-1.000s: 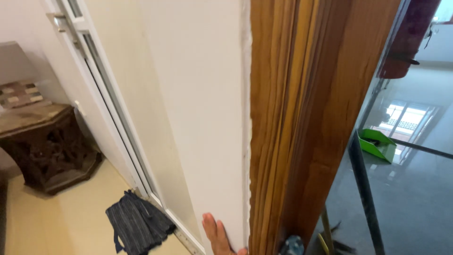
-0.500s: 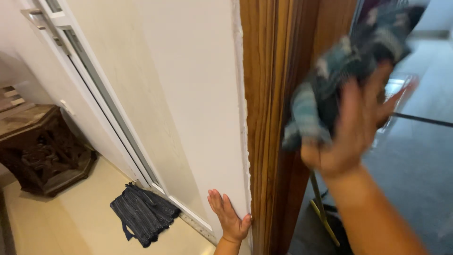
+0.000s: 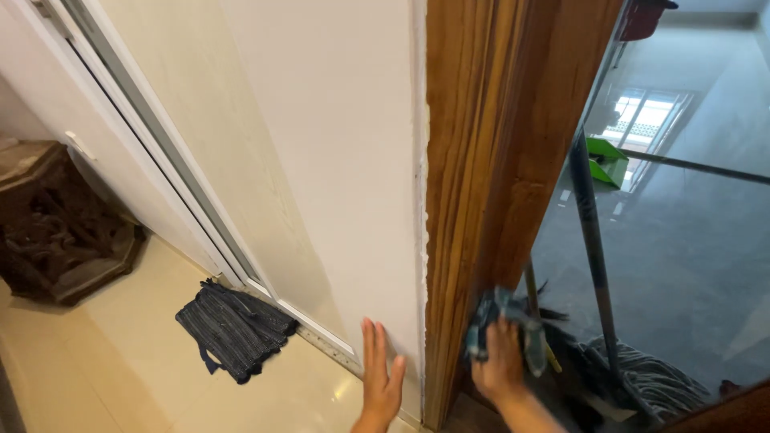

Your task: Cleaning a room by wiping door frames and nightstands, and sweeping the floor.

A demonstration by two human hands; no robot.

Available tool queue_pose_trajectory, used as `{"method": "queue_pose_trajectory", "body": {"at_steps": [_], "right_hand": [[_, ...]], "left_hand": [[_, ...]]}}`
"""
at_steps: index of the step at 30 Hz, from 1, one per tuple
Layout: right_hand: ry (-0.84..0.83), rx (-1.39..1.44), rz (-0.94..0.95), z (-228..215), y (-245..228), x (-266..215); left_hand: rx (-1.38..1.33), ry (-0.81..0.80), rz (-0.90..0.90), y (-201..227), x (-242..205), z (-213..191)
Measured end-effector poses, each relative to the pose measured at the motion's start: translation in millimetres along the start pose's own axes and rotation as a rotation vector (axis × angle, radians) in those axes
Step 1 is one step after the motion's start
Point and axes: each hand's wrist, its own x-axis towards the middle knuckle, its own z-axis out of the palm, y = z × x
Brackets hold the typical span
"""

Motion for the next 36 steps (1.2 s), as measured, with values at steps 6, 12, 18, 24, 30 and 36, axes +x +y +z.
{"method": "queue_pose_trajectory", "body": {"at_steps": [6,12,18,24,30,36], "right_hand": [[-0.052,0.220,0.542,2,-57,3],[0.283,0.773,0.450,-85,-103,201],[0.239,0.267,0.010,-115,-159,269],[0.040,-0.056,-0.045,19,-111,24],[-0.593,-0.118,0.200,80,-48,-177],[0.026,-0.179,-0.141,-12,-122,86]], "left_hand": [[-0.229,0.049,-0.081,-183,-157,141],[-0.228,0.087,0.039,-249,-197,168],[-0.298,0.038,-0.071,-258,-223,145],[-0.207,0.206,0.008,-264,-222,142],[-0.287,0.039,-0.111,-249,-223,119],[-0.552,-0.046,-0.333,-158,-180,64]]}}
